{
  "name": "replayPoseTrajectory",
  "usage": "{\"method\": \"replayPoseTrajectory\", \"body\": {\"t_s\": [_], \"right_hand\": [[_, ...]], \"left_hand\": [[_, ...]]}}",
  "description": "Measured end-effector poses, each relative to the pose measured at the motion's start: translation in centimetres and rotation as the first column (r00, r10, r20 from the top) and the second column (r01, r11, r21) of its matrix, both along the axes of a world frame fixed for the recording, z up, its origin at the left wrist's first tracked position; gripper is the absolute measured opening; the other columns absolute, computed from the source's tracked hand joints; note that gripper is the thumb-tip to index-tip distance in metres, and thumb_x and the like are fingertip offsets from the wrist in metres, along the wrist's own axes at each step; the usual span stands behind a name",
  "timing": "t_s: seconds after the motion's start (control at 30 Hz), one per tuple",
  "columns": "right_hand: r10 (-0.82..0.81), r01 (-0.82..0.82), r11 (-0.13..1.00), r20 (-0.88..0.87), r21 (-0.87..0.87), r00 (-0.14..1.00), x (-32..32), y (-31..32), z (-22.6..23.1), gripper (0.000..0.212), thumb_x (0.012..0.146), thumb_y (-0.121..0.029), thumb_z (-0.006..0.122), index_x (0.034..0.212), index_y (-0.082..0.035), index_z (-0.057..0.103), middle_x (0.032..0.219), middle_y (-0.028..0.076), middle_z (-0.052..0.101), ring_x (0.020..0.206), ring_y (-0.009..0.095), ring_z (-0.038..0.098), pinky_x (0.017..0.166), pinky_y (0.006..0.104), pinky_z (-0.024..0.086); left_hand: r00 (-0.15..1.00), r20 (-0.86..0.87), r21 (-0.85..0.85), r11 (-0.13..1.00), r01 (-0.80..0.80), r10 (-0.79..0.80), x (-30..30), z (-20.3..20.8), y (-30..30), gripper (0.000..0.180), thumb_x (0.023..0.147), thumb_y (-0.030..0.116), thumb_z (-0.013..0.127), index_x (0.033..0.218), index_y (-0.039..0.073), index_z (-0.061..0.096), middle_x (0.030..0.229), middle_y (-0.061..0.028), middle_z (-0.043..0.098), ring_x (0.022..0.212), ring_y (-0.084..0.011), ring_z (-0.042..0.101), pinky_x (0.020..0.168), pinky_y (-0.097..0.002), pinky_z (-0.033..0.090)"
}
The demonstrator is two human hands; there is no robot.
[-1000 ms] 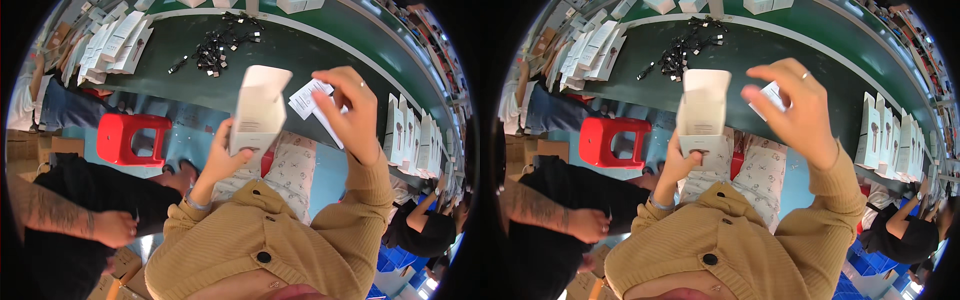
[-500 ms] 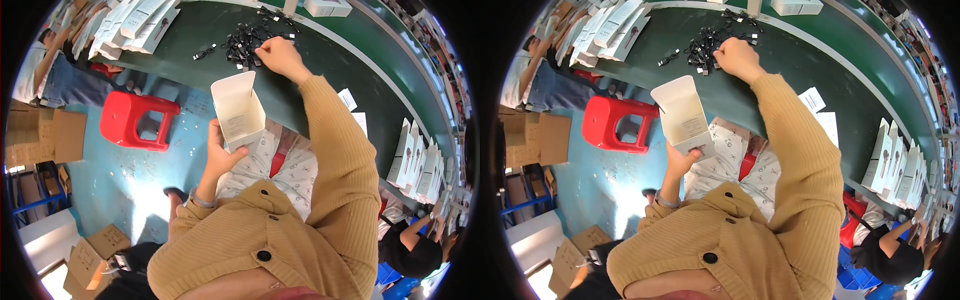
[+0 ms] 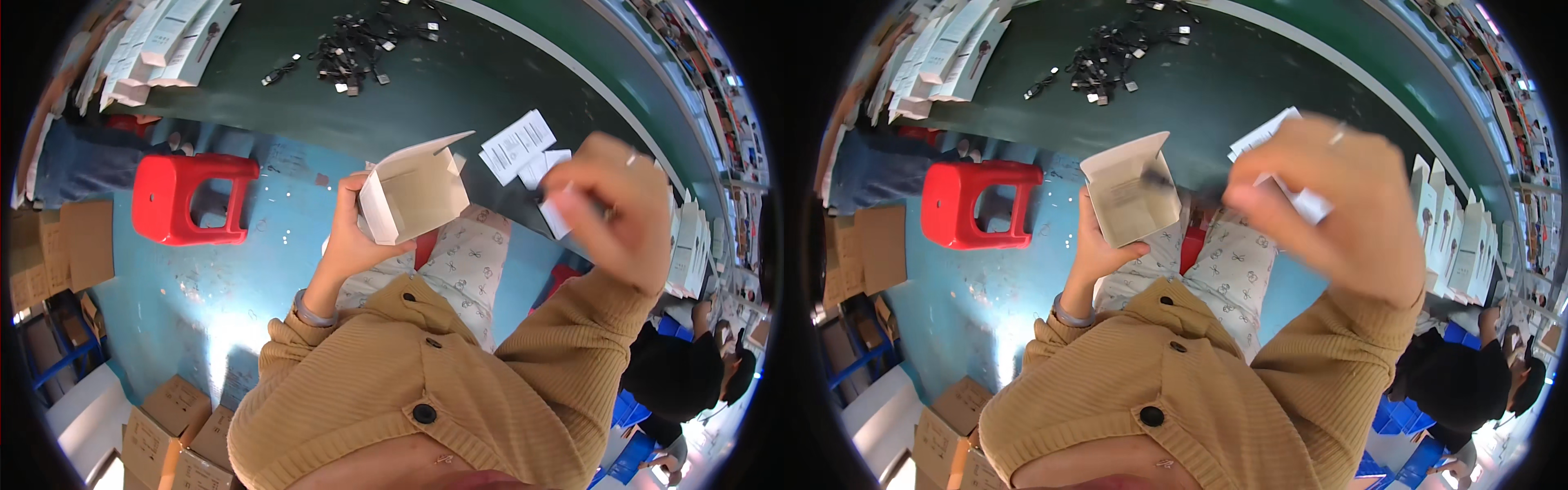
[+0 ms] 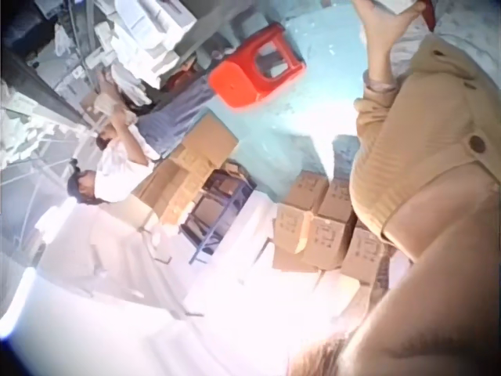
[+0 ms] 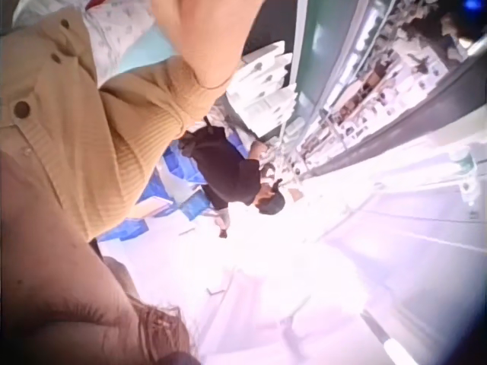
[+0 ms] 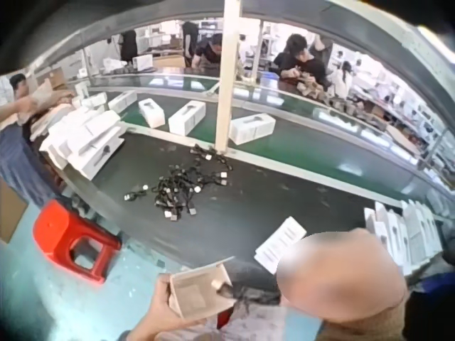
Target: Packaging hair stylers, manuals, and cables into product boxes on an assembly line.
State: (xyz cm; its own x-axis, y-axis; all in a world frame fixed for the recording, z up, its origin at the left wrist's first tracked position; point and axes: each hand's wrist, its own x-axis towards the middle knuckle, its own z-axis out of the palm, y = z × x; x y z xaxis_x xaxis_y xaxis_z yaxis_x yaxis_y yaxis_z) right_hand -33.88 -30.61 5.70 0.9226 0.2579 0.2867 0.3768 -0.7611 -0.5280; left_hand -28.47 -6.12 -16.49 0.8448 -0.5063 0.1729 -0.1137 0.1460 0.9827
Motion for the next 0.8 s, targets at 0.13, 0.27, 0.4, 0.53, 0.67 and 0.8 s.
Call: {"method": "replayPoseTrajectory", "body": {"t_s": [0.13, 0.27, 0.4, 0.53, 0.67, 0.8], "right_hand": [[0.150, -0.165, 0.963, -0.085, -0.212, 0.985, -1.8, 0.9, -1.7, 0.019, 0.077, -0.023, 0.071, 0.087, -0.009, 0.064, 0.071, 0.005, 0.057, 0.057, 0.020, 0.057, 0.046, 0.0334, 0.043], [0.028, -0.024, 0.996, 0.042, -0.084, 0.999, -3.0, 0.9, -3.6, 0.043, 0.073, -0.030, 0.075, 0.108, -0.010, 0.061, 0.078, 0.007, 0.057, 0.059, 0.021, 0.058, 0.049, 0.0316, 0.044], [-0.232, 0.235, 0.917, -0.051, 0.322, 0.971, -7.1, -0.4, -6.5, 0.069, 0.063, -0.039, 0.086, 0.116, -0.006, 0.059, 0.095, 0.012, 0.061, 0.083, 0.024, 0.060, 0.067, 0.0316, 0.048], [-0.390, 0.345, 0.888, 0.100, 0.304, 0.915, -11.0, 1.7, -10.8, 0.082, 0.058, -0.040, 0.088, 0.125, -0.008, 0.053, 0.124, 0.019, 0.050, 0.103, 0.033, 0.057, 0.083, 0.0382, 0.049], [-0.649, 0.626, 0.754, 0.075, 0.198, 0.757, -12.4, 1.8, -12.5, 0.082, 0.065, -0.028, 0.079, 0.138, -0.013, 0.044, 0.128, 0.021, 0.050, 0.107, 0.037, 0.056, 0.083, 0.0421, 0.051], [-0.834, 0.836, 0.545, 0.141, 0.062, 0.533, -13.7, -3.1, -11.8, 0.069, 0.067, -0.024, 0.074, 0.131, -0.010, 0.051, 0.122, 0.021, 0.054, 0.102, 0.037, 0.060, 0.083, 0.0414, 0.051]], "left_hand": [[0.954, 0.289, 0.119, 0.992, 0.049, -0.082, -0.4, 2.0, -1.6, 0.083, 0.054, 0.015, 0.091, 0.116, 0.009, 0.037, 0.117, -0.0112, 0.050, 0.109, -0.0244, 0.050, 0.093, -0.0382, 0.041], [0.967, 0.064, 0.109, 0.965, 0.238, -0.246, -2.7, 1.1, -2.4, 0.086, 0.054, 0.015, 0.091, 0.120, 0.007, 0.038, 0.118, -0.0119, 0.053, 0.109, -0.0253, 0.053, 0.092, -0.0390, 0.044], [0.920, -0.302, 0.060, 0.958, 0.280, -0.250, -4.8, 1.6, -3.5, 0.092, 0.064, 0.038, 0.087, 0.132, -0.002, 0.039, 0.124, -0.0131, 0.052, 0.112, -0.0227, 0.054, 0.092, -0.0365, 0.046], [0.883, -0.332, -0.087, 0.943, 0.320, -0.330, -5.3, 3.2, -6.7, 0.099, 0.071, 0.066, 0.069, 0.133, -0.005, 0.039, 0.128, -0.0134, 0.050, 0.115, -0.0222, 0.051, 0.094, -0.0363, 0.044], [0.776, -0.379, -0.284, 0.861, 0.421, -0.505, -5.6, 6.0, -11.9, 0.116, 0.069, 0.075, 0.063, 0.143, -0.002, 0.020, 0.142, -0.0149, 0.035, 0.132, -0.0258, 0.036, 0.108, -0.0395, 0.030], [0.645, -0.450, -0.346, 0.787, 0.511, -0.617, -5.5, 7.6, -13.0, 0.120, 0.069, 0.063, 0.073, 0.151, 0.010, 0.004, 0.151, -0.0161, 0.020, 0.140, -0.0324, 0.024, 0.111, -0.0494, 0.022]]}}
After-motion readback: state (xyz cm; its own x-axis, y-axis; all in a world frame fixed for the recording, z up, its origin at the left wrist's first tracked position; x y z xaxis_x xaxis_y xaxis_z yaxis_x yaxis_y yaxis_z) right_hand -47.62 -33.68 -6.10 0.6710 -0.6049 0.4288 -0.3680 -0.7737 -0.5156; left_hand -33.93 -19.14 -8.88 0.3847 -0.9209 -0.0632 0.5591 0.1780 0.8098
